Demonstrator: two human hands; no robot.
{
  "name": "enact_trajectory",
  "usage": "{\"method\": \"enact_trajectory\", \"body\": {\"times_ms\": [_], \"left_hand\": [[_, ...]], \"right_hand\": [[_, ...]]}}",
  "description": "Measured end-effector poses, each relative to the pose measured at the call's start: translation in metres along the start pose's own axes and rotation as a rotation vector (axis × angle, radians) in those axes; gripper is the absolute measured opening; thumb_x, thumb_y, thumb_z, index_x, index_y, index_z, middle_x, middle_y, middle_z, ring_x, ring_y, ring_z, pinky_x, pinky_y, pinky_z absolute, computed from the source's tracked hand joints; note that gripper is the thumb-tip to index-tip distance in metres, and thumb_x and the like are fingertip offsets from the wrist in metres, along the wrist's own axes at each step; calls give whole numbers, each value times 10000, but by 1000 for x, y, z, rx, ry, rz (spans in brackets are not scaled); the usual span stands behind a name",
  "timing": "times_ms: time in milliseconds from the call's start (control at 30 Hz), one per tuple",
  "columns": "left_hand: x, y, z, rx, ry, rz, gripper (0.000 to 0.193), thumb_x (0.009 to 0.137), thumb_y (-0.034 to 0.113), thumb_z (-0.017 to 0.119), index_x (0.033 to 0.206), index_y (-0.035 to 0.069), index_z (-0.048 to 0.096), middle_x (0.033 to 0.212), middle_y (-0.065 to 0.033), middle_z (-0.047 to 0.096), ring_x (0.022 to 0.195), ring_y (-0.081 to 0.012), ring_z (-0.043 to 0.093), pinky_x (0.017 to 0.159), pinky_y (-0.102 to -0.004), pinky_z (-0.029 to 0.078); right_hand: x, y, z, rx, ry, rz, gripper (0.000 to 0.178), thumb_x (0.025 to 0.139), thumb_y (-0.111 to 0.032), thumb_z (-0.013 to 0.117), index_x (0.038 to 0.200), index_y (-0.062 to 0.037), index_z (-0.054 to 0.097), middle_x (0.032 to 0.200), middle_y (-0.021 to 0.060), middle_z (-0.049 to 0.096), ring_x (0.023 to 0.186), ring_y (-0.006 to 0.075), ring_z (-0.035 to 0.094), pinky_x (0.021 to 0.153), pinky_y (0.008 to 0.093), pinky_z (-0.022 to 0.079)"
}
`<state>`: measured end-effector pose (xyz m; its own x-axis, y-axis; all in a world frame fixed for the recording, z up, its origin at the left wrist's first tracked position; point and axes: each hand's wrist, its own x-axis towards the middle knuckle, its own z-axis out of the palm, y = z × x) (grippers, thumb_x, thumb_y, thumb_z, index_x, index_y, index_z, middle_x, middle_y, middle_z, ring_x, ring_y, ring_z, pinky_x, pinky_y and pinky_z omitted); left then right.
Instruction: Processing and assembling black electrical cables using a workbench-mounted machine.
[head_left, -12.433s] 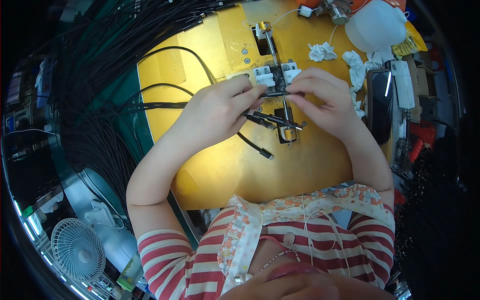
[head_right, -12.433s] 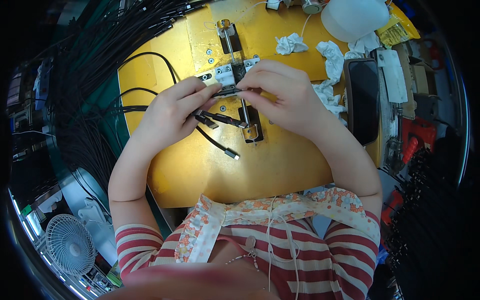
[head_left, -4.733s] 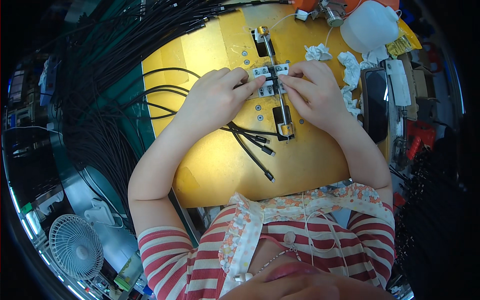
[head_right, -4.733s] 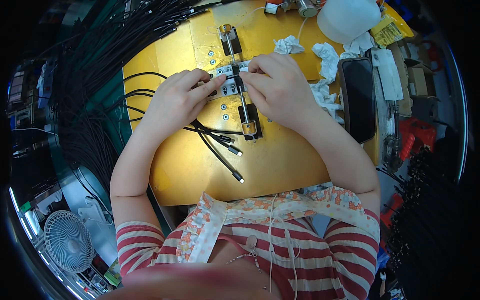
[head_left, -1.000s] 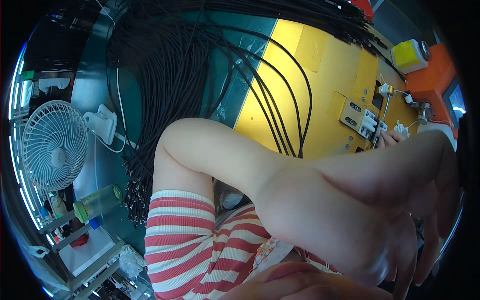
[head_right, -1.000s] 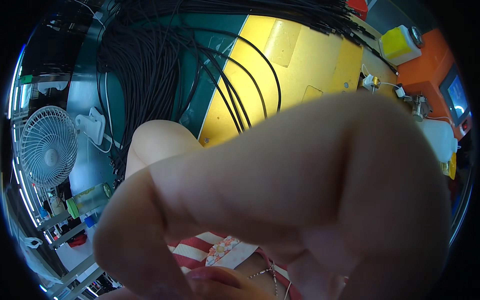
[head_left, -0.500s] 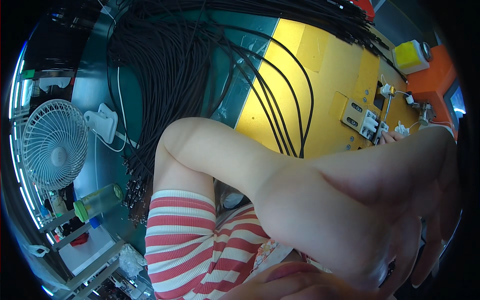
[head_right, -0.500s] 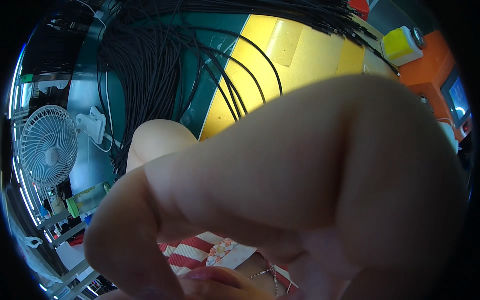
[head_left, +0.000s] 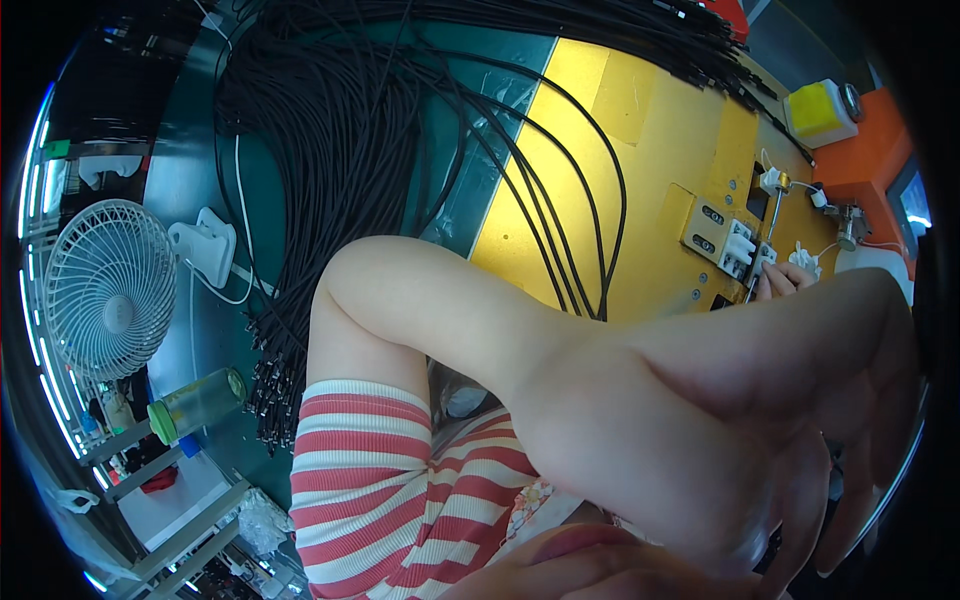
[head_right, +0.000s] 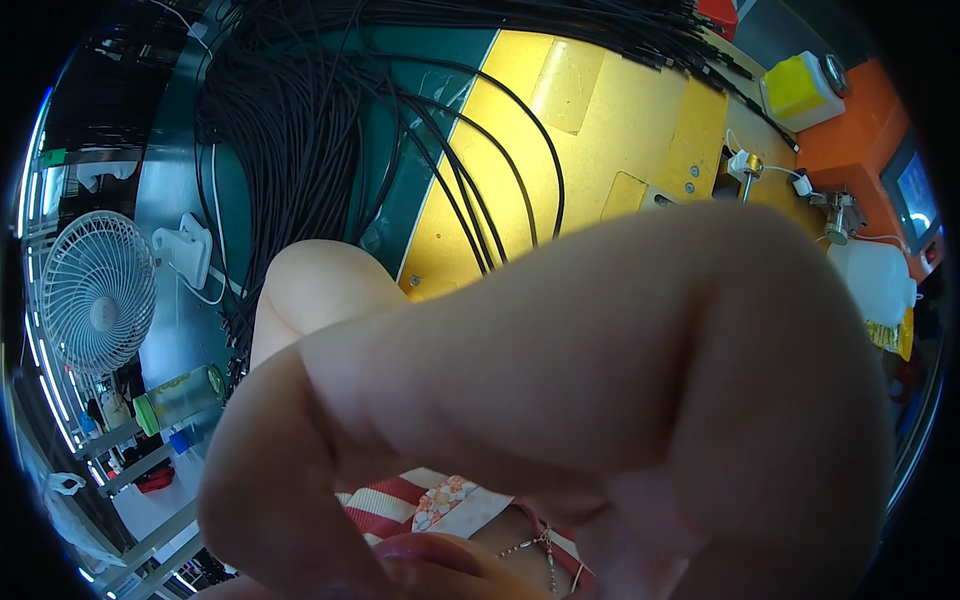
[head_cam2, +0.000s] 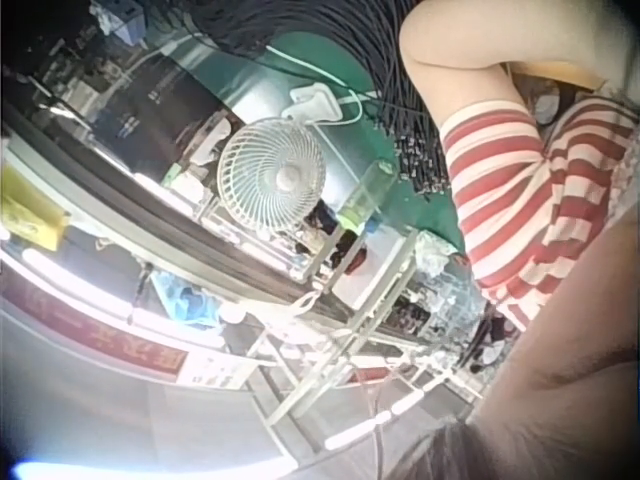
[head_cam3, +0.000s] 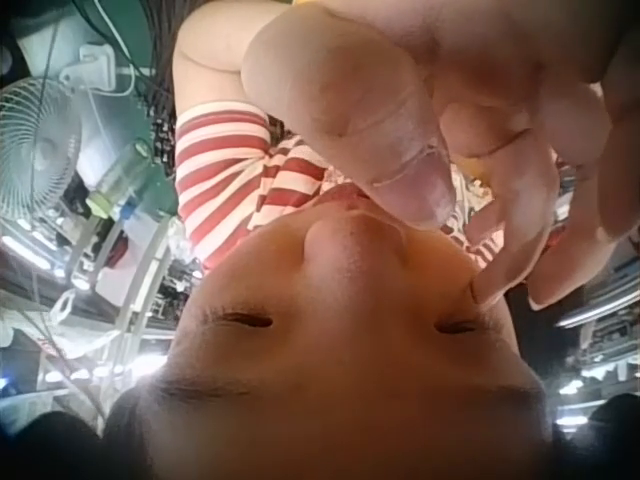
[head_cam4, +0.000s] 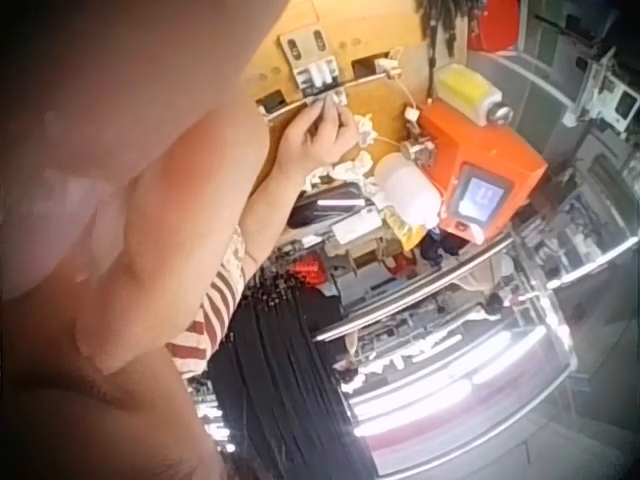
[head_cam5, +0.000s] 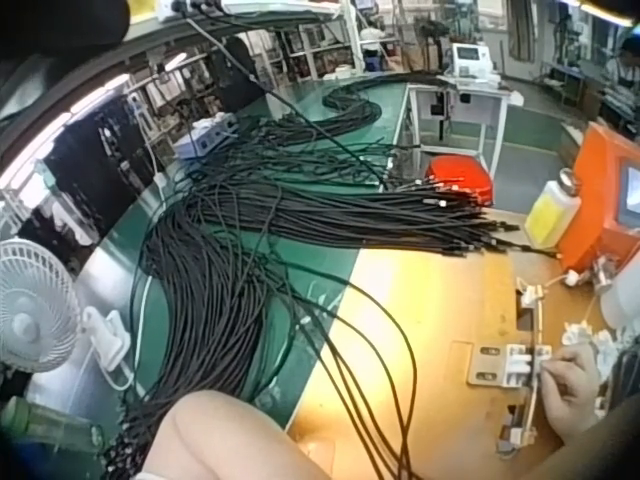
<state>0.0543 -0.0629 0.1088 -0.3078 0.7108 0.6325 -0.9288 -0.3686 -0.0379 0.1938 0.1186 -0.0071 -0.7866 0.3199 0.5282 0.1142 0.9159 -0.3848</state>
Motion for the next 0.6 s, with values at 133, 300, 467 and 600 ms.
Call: {"method": "enact_trajectory", "body": {"times_ms": [133,300,467,600], "left_hand": [[-1,3,3,0,0,8,256,915,61,517,1084,-54,362,901,-114,570,735,-146,625,640,-249,526],[-3,3,4,-2,9,-17,265,908,56,522,1091,-51,362,910,-120,573,736,-154,629,637,-253,528],[-2,3,6,13,13,-38,275,901,51,527,1098,-48,362,919,-127,577,736,-162,633,634,-258,530],[-1,4,2,2,19,-63,284,895,47,532,1104,-45,362,926,-132,579,736,-168,636,631,-261,531]], "right_hand": [[1,-1,1,22,6,3,103,810,-16,675,910,10,674,908,150,586,801,307,565,718,383,474],[0,1,0,-6,2,4,104,804,-16,679,905,7,674,909,151,590,803,307,569,711,380,477],[-6,16,3,-125,-43,-21,106,800,-15,680,904,8,676,906,152,595,797,304,570,702,375,478],[1,1,1,-17,13,-3,109,795,-10,685,903,4,682,901,149,596,788,303,571,700,376,478]]}}
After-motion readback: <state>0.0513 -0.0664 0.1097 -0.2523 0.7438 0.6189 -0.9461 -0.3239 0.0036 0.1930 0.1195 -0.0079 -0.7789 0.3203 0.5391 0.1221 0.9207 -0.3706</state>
